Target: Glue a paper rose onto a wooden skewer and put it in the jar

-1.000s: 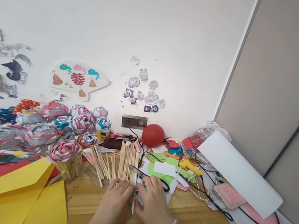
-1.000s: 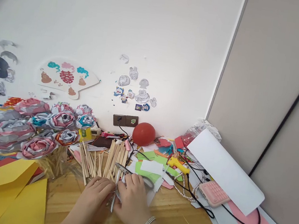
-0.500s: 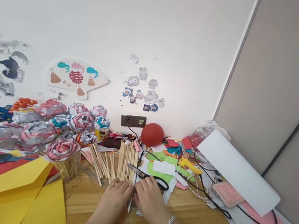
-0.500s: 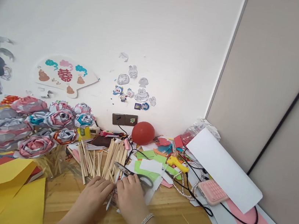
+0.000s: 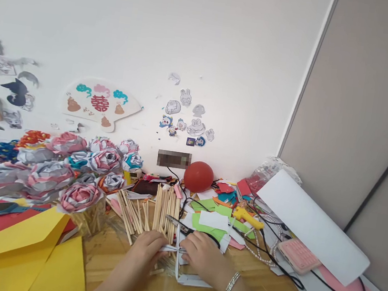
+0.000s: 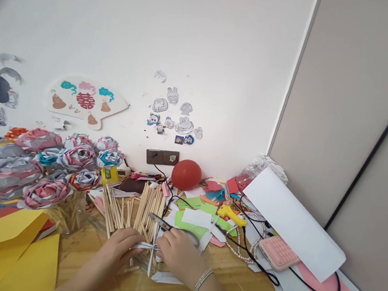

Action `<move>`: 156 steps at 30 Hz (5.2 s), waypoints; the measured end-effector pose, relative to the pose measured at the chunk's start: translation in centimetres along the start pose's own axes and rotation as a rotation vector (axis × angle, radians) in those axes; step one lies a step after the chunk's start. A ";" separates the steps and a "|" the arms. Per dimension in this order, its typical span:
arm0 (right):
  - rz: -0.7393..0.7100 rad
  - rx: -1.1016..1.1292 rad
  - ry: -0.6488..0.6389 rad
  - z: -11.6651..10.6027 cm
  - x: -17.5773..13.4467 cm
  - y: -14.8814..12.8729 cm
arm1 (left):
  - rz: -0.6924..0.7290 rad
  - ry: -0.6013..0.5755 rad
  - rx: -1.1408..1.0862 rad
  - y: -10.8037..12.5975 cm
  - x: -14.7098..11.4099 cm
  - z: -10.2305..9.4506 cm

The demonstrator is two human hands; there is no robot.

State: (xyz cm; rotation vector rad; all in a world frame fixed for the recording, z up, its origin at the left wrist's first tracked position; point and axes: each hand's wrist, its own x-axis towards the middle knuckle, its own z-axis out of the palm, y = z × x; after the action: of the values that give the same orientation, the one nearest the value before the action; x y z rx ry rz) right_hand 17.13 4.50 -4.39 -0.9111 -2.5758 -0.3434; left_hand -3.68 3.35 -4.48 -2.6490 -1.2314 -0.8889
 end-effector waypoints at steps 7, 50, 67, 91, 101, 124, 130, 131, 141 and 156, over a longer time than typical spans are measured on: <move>-0.017 0.079 -0.019 0.5 -0.3 1.1 | -0.077 -0.051 -0.079 0.8 0.1 -0.8; 0.645 1.430 0.090 0.1 0.1 0.0 | -0.289 -0.034 -0.428 1.3 0.4 -1.0; 0.850 1.228 0.274 1.9 0.5 0.4 | -0.722 -0.041 -0.902 0.8 1.1 1.1; 0.351 0.585 0.350 -0.8 0.3 -2.9 | -0.673 0.150 -0.692 3.7 1.1 -0.1; 0.355 0.459 0.010 -0.6 0.3 -3.3 | -0.776 0.173 -0.794 1.8 0.7 1.4; 0.272 0.565 0.136 0.7 -0.2 -1.6 | -0.097 -0.103 0.171 2.8 0.4 0.8; 0.175 0.204 0.030 0.2 0.1 -1.7 | -0.184 -0.076 0.148 3.3 0.3 1.0; 0.177 0.168 0.025 0.2 0.1 -1.9 | -0.190 -0.075 0.156 3.5 0.3 0.9; 0.140 0.098 0.074 0.7 0.1 -2.8 | -0.085 -0.122 0.165 4.2 0.5 0.1; 0.322 0.406 0.122 -0.6 -0.1 -1.9 | -0.366 -0.025 -0.197 1.2 0.1 0.3</move>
State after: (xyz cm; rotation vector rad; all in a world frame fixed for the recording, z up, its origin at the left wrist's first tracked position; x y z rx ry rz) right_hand 16.15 2.81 -4.13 -1.0831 -2.2197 0.2026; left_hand -2.64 2.72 -4.47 -2.6280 -1.7589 -1.0783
